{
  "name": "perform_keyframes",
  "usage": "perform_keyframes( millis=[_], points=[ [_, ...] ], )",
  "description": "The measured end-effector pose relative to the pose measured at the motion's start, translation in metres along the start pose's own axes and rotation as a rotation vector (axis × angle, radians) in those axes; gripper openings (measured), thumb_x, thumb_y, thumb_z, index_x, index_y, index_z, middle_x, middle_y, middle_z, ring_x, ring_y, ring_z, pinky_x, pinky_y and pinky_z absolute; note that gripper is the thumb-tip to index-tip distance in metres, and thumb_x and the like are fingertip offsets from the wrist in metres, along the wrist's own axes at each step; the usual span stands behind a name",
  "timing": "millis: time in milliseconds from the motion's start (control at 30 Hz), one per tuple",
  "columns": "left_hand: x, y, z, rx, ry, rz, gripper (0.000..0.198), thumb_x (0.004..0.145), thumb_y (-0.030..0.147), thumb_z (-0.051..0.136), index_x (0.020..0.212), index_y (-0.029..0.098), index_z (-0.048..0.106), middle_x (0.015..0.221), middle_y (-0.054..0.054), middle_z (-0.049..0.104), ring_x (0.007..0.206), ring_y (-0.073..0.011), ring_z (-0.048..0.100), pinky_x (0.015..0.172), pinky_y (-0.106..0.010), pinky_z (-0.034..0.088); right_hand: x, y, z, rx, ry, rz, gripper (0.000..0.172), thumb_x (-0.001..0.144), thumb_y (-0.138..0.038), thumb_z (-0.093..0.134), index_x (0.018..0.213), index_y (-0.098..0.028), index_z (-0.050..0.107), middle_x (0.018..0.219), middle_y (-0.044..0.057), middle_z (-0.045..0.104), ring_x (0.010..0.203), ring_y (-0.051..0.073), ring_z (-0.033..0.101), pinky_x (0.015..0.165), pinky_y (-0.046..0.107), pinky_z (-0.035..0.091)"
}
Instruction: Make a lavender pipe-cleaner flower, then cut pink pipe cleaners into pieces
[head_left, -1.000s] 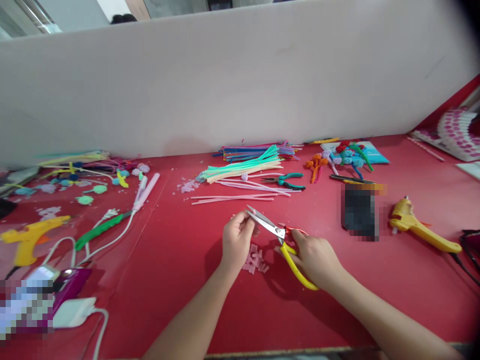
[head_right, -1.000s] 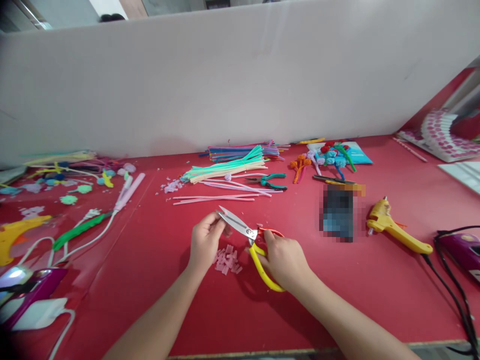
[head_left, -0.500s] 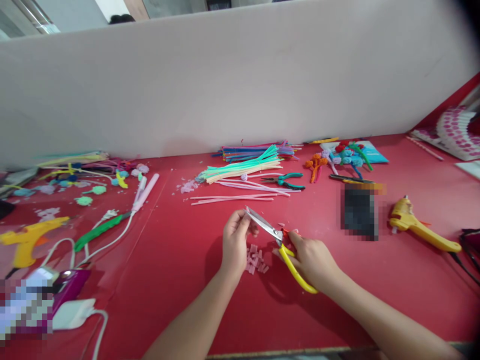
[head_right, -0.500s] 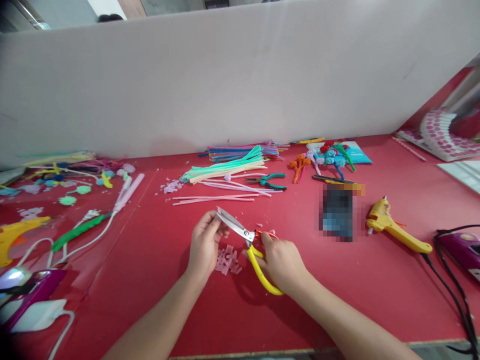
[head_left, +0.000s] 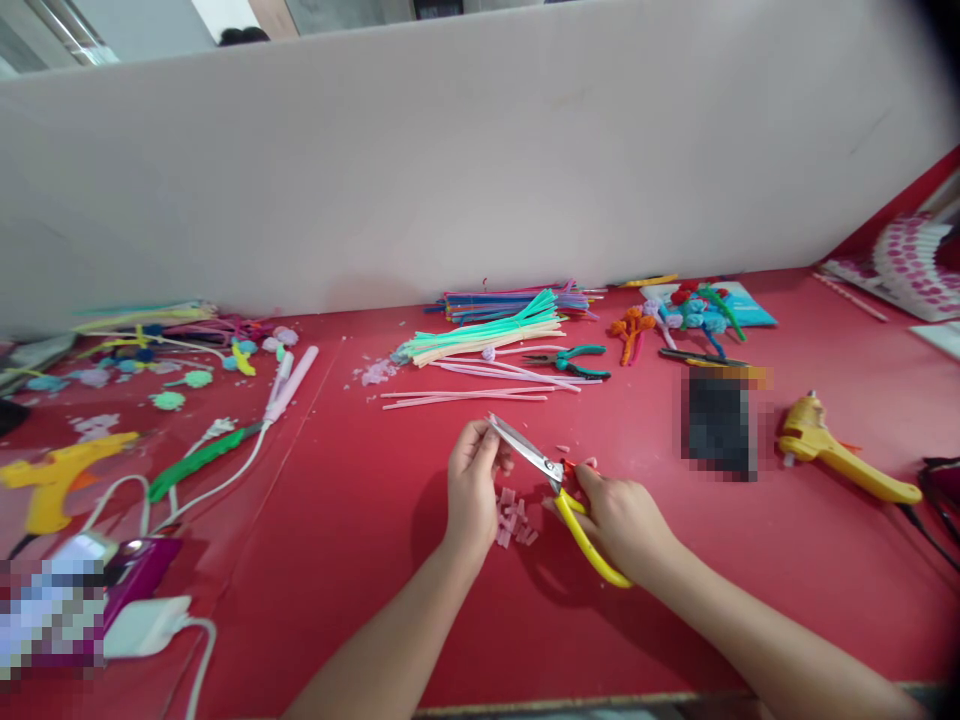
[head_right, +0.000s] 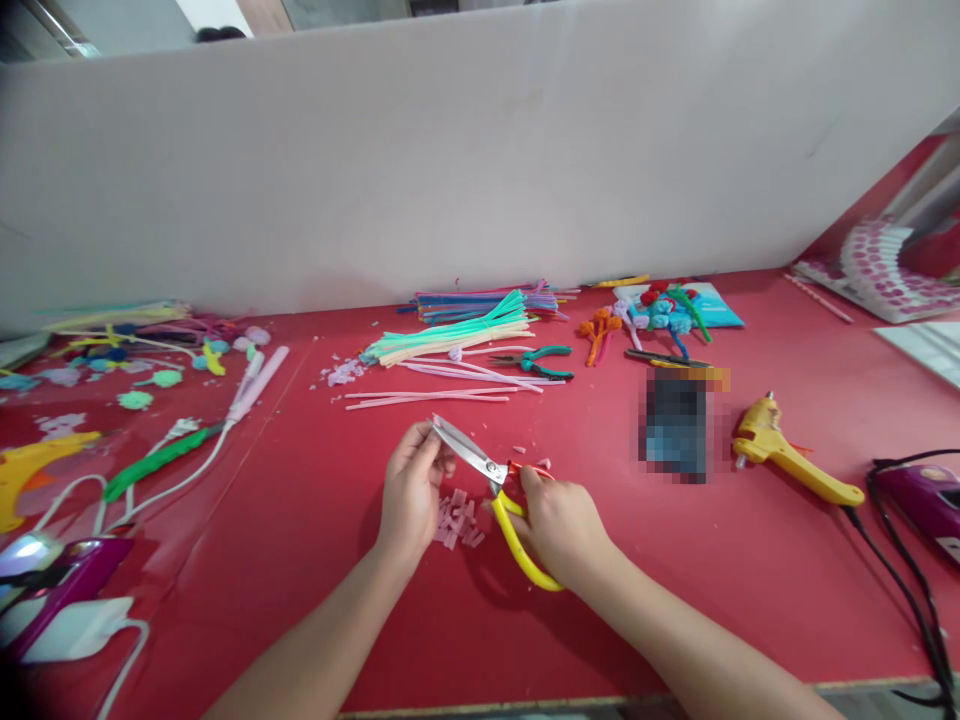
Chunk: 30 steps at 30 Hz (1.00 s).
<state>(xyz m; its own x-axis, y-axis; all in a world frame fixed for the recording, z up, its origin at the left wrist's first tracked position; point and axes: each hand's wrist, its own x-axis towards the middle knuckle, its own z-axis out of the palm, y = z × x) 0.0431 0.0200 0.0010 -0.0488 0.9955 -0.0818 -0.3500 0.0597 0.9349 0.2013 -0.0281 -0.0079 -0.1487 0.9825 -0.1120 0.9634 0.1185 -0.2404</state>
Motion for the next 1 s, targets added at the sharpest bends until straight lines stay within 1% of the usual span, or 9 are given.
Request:
perform_keyframes(
  millis=[133,600,767,1000],
  points=[
    [-0.0004,-0.0008,0.0004,-0.004,0.0,-0.004,0.012,0.078,0.03,0.056,0.077,0.018,0.055,0.064,0.004,0.048,0.054,-0.0066,0.043,0.052,-0.017,0.034,-0.0007,-0.0001,0.0013,0.002,0.008,-0.011,0.039,0.086,-0.053,0.035,0.081,-0.017,0.05,0.065,0.007,0.066,0.054,0.021,0.061,0.046,0.027,0.018],
    [-0.0002,-0.0037,0.0004,-0.025,-0.005,-0.005,0.013,0.08,0.03,0.053,0.076,0.017,0.054,0.064,0.004,0.047,0.055,-0.0069,0.042,0.052,-0.018,0.033,-0.0006,-0.0006,0.0047,0.012,0.002,0.0,0.033,0.085,-0.048,0.04,0.08,-0.017,0.049,0.065,0.006,0.066,0.056,0.022,0.062,0.046,0.027,0.019],
    [0.0005,-0.0041,-0.0002,-0.022,-0.012,-0.003,0.013,0.081,0.029,0.052,0.075,0.017,0.053,0.063,0.004,0.046,0.055,-0.0068,0.041,0.052,-0.018,0.033,0.0006,-0.0004,0.0052,0.016,0.0,0.01,0.034,0.085,-0.049,0.039,0.079,-0.017,0.05,0.063,0.007,0.066,0.055,0.023,0.062,0.046,0.027,0.019],
    [0.0007,-0.0034,-0.0005,-0.022,-0.013,-0.002,0.014,0.082,0.028,0.052,0.075,0.017,0.053,0.063,0.004,0.045,0.055,-0.0065,0.041,0.052,-0.018,0.034,0.0013,0.0016,0.0051,0.032,-0.03,0.023,0.031,0.085,-0.045,0.04,0.08,-0.016,0.05,0.065,0.008,0.067,0.057,0.023,0.063,0.047,0.026,0.02]
  ],
)
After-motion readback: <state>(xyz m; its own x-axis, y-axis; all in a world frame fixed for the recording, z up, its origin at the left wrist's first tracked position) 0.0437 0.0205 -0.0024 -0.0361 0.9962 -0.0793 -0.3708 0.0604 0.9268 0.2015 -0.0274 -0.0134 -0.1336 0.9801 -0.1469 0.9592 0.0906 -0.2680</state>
